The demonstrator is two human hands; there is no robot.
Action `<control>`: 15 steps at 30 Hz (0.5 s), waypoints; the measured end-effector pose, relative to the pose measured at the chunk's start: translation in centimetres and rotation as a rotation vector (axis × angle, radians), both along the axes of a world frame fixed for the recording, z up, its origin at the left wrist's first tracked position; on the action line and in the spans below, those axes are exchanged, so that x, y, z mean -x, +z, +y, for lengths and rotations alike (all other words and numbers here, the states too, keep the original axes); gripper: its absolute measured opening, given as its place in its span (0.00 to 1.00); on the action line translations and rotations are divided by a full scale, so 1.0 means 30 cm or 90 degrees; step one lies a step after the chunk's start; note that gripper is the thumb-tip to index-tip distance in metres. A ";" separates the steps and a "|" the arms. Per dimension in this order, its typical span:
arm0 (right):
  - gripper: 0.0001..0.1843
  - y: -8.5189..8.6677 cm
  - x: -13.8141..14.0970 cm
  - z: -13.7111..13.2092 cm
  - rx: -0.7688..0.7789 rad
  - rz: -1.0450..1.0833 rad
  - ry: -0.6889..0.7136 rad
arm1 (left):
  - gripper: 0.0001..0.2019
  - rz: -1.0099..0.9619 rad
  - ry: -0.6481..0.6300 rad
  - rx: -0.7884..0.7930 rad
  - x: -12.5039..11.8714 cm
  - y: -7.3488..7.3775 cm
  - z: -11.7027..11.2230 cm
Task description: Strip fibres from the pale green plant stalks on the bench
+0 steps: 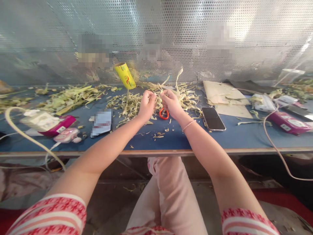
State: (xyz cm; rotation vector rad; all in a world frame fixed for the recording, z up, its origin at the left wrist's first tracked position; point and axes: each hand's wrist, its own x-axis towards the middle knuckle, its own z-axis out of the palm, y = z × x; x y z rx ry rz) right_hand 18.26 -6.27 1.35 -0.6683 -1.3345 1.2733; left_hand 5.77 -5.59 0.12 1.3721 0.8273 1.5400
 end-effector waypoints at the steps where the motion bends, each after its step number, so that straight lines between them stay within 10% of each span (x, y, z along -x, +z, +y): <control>1: 0.17 0.001 0.000 0.000 -0.001 0.003 0.005 | 0.13 -0.006 0.000 0.005 0.000 -0.004 0.004; 15: 0.17 0.006 -0.012 -0.005 -0.005 -0.001 0.035 | 0.16 -0.049 -0.001 0.041 -0.001 0.004 0.008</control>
